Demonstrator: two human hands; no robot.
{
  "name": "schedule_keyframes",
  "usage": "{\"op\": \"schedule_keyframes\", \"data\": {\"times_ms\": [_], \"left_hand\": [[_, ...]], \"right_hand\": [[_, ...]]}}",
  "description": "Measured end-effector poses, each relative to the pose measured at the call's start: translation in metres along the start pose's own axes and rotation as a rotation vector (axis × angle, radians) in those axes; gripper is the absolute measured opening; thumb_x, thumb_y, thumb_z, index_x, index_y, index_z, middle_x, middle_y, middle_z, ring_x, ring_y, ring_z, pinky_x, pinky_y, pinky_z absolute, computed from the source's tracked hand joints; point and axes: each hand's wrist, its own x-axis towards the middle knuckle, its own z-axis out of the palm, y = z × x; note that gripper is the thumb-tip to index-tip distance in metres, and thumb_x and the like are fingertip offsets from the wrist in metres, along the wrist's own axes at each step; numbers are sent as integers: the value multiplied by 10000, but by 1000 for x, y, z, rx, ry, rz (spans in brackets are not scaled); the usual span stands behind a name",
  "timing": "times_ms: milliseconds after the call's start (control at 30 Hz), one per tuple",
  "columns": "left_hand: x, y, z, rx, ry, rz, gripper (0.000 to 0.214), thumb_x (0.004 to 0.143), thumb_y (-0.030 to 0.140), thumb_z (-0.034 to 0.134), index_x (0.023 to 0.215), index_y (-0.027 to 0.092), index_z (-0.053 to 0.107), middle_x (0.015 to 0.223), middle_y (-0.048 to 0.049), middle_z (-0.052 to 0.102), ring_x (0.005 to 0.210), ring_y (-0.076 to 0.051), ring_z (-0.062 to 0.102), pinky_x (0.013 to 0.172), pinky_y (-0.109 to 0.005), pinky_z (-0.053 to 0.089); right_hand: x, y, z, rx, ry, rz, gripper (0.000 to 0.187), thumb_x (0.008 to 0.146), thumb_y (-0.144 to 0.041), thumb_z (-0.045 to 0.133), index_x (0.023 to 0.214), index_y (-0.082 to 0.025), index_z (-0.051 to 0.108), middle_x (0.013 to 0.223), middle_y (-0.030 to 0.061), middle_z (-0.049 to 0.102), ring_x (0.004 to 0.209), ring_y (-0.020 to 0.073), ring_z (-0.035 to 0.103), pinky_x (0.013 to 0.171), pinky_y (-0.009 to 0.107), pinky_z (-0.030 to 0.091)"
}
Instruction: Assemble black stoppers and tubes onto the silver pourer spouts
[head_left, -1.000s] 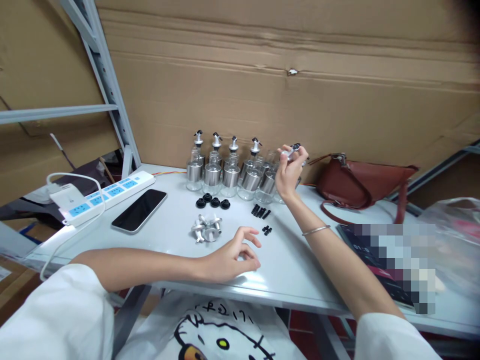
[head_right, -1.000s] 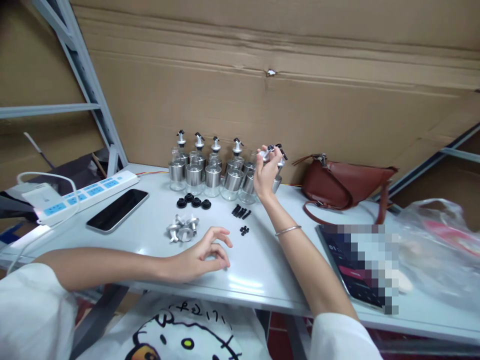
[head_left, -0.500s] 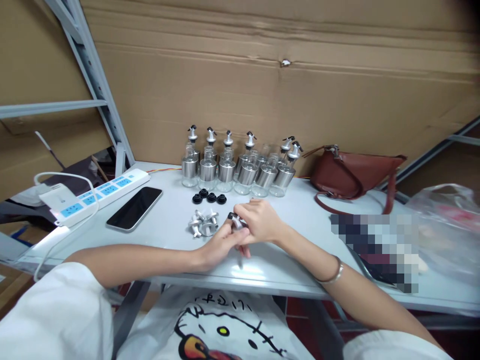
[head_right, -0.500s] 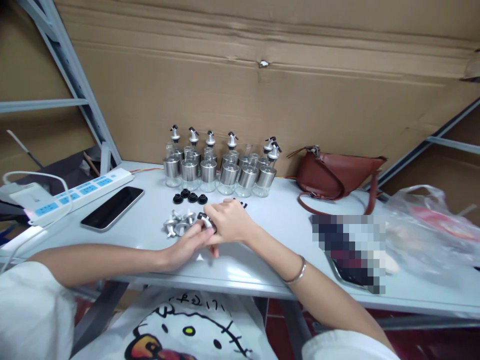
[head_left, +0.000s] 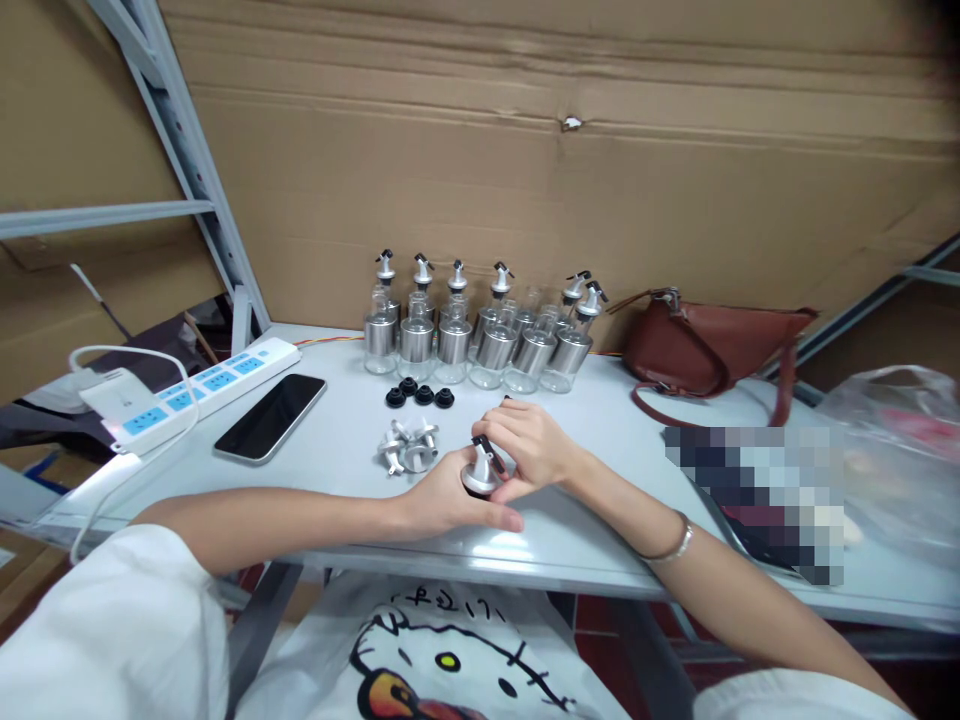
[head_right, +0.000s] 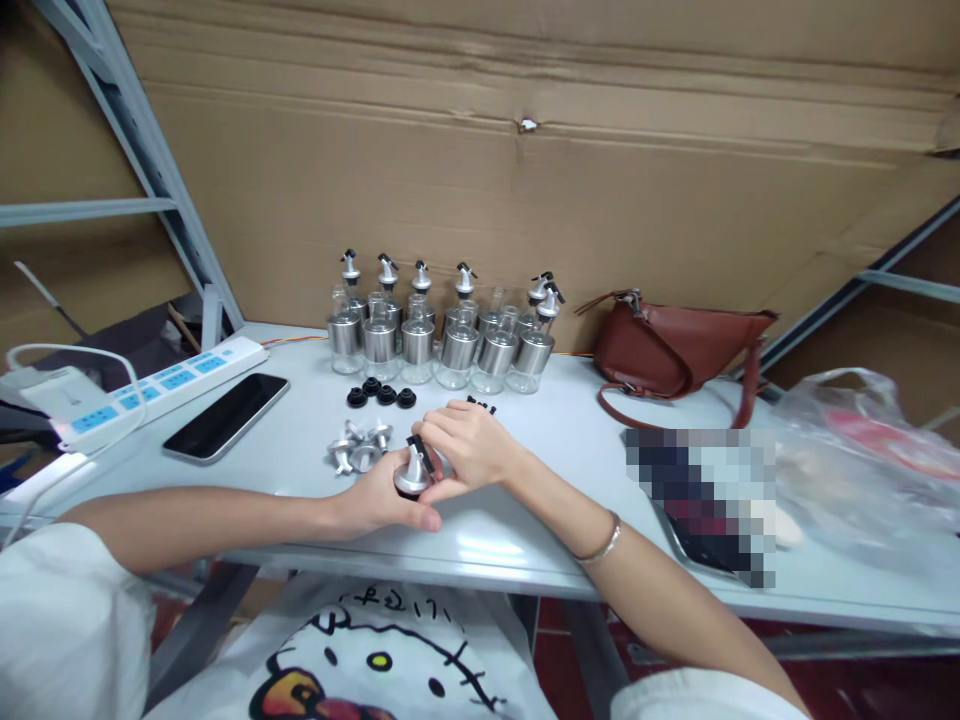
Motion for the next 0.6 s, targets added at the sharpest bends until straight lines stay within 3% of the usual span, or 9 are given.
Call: {"op": "schedule_keyframes", "data": {"times_ms": [233,400,600], "left_hand": [[0,7,2,-7,-10,7,434,540,309,777,716,170,407,596,92,334,561,-62,286,535,-221,250],[0,3,1,28,-2,-27,478,540,366,790,709,178,385,563,99,354,507,-51,305,497,-212,234],[1,0,3,-1,-20,-122,390,627,346,730,701,187,381,473,120,348,416,-39,299,431,-201,221]], "right_hand": [[-3,-2,0,-40,46,-22,662,888,-663,201,866,-111,567,636,48,550,556,145,481,557,273,350],[0,0,-6,-36,83,-38,664,935,-579,112,854,-117,583,688,75,586,579,147,487,555,274,371],[2,-2,-14,-166,108,-102,549,935,-558,266,834,-127,591,661,59,572,541,141,459,528,280,358]]}}
